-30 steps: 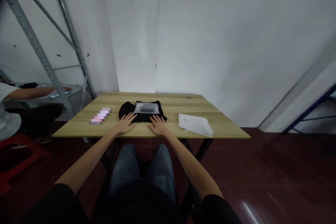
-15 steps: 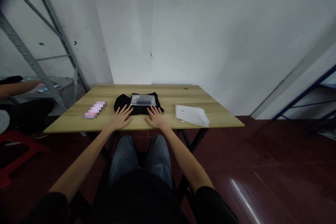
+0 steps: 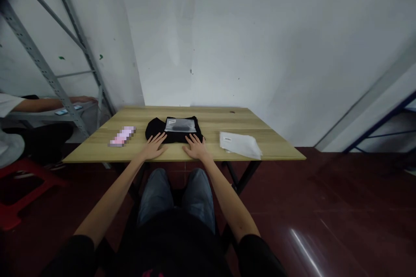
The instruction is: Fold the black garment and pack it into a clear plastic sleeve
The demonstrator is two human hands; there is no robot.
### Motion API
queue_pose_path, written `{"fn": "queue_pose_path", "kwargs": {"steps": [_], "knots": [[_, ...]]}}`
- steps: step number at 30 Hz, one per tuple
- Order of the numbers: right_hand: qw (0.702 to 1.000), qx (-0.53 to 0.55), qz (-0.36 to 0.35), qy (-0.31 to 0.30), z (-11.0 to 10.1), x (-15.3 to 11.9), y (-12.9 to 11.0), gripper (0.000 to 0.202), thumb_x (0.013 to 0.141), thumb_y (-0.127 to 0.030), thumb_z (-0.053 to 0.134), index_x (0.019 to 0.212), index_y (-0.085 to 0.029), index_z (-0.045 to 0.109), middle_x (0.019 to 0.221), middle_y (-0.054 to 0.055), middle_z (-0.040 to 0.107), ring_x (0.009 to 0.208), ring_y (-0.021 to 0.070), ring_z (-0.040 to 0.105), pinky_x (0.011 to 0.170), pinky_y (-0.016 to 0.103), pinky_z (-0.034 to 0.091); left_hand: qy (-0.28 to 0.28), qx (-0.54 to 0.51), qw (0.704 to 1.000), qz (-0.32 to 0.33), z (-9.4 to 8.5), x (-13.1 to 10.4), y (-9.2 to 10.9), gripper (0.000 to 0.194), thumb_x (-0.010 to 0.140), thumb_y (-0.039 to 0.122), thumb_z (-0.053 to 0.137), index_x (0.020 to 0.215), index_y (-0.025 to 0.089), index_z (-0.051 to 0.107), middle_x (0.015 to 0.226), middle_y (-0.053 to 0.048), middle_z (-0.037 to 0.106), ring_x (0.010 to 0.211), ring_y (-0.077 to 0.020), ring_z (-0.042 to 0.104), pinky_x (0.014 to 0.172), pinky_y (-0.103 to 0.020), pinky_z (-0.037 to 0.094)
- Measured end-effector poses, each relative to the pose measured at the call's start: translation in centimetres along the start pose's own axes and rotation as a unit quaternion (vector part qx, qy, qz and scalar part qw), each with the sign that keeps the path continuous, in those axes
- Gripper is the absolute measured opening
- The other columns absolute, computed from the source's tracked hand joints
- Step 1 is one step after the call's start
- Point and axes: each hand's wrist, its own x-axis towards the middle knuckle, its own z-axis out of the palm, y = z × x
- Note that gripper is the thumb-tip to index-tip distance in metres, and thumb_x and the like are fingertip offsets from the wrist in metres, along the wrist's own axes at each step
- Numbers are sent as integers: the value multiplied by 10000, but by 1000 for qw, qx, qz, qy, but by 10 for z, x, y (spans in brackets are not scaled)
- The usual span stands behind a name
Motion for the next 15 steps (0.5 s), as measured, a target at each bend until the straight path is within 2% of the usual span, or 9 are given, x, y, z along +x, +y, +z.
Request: {"fn": "queue_pose_path", "kwargs": {"steps": [5,12,15], "knots": [[1000,-1,-3,9,4,0,2,704,1078,-640,379,1688,-290,343,1759,61,288,1639,303,219,1313,645,93,-3,2,1000,7,0,-1,-2,731,1067,579,362,1719,276,232,1779,-33,234,1662,-258,162,1343,-546,118],[1000,6,-3,9,3,-1,1,701,1078,-633,391,1688,-292,342,1758,57,294,1636,307,228,1309,648,112,0,4,1000,7,-3,-4,0,691,1066,585,381,1702,330,290,1780,-19,227,1658,-265,184,1340,-550,134],[1000,7,-1,9,2,-1,1,698,1077,-629,399,1687,-294,346,1759,50,292,1635,307,231,1312,642,108,10,9,1000,10,-3,-5,2,707,1066,572,386,1712,313,261,1781,-27,225,1663,-264,155,1343,-551,125]]}}
